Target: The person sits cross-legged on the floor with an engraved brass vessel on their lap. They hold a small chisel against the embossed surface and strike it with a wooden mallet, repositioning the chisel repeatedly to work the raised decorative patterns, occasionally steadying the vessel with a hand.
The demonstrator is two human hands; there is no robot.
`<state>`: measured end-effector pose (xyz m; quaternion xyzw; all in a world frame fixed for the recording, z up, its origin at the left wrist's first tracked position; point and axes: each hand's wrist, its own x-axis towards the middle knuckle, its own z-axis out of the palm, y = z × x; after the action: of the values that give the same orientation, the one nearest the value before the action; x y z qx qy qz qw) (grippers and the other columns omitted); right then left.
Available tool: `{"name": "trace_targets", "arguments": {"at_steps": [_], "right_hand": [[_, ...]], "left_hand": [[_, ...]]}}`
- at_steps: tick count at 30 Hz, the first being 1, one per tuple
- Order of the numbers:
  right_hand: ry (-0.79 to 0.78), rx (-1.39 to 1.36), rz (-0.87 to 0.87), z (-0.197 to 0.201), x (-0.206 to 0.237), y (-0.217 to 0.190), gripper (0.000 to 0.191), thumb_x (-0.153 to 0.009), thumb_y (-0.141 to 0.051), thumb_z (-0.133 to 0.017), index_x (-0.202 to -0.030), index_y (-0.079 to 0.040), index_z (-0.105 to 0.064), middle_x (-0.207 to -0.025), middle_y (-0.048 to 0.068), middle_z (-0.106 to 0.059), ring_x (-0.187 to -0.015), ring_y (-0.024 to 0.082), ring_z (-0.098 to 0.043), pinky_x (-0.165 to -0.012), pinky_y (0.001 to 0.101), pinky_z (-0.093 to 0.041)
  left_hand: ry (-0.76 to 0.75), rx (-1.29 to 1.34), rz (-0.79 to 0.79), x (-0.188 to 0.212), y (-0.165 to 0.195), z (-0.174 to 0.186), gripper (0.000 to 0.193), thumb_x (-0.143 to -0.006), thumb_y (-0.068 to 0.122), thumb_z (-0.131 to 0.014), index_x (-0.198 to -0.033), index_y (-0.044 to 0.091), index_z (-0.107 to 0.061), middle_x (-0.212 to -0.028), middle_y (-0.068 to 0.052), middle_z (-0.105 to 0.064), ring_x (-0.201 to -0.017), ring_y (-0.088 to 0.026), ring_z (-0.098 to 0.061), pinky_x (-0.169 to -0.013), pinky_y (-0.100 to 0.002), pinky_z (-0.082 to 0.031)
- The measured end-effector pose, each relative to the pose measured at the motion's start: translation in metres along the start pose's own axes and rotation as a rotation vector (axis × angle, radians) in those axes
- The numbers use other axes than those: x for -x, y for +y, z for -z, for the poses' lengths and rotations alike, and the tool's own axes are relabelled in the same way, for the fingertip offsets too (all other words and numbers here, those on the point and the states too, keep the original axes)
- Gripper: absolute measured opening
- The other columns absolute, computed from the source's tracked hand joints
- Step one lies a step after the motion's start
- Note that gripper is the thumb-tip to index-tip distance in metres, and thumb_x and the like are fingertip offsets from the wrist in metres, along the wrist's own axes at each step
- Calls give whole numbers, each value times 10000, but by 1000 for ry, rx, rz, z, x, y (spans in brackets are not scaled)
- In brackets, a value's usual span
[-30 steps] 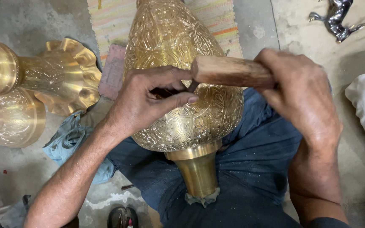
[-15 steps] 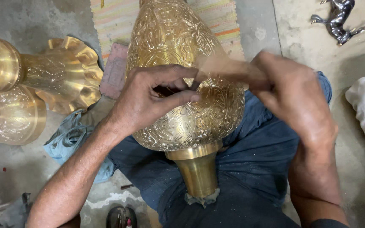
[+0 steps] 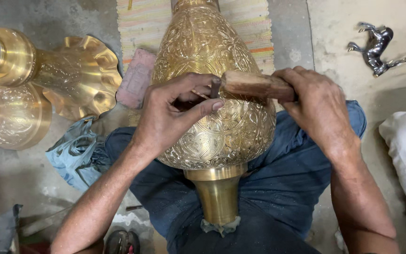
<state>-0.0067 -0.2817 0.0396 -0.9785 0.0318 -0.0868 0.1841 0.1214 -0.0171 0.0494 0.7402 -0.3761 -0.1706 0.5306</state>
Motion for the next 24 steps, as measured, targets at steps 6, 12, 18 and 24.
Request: {"name": "trace_targets", "arguments": {"at_steps": [6,12,18,24], "right_hand": [[-29,114,-36,11,-16,-3,350,-873,-83,-805,-1205,-82,-695,-982,123,-718,-948,335,-690,-856,474,-529],[12,62,279,26,-50,-11,416,-832,-109,-805,-1226,-61,-680,-1081,124,-725,-995,316,-688,-901,460,-535],[37,303,575,58,-96,-32,350,-816,-156,-825,-1130,-59,-704,-966,102,-723,-933,293,-695,-784,464,-518],[45,442,703,75,-120,-48,208,-916,-208,-828,-1021,-72,-710,-844,63,-680,-816,254,-693,-686,395,-525]], "left_hand": [[262,28,151,19,5,-15,344,-949,129,-790,-1257,27,-677,-910,-66,-801,-825,-97,-776,-690,-248,-636],[601,99,175,36,19,-53,302,-950,67,-794,-1217,4,-667,-957,-67,-780,-866,-90,-761,-711,-222,-628],[776,225,209,31,27,-69,254,-973,34,-783,-1187,-10,-655,-876,-42,-741,-825,-68,-718,-707,-200,-574],[788,113,242,30,33,-72,249,-950,49,-793,-1158,-4,-665,-840,-44,-741,-790,-64,-731,-659,-196,-579]]}}
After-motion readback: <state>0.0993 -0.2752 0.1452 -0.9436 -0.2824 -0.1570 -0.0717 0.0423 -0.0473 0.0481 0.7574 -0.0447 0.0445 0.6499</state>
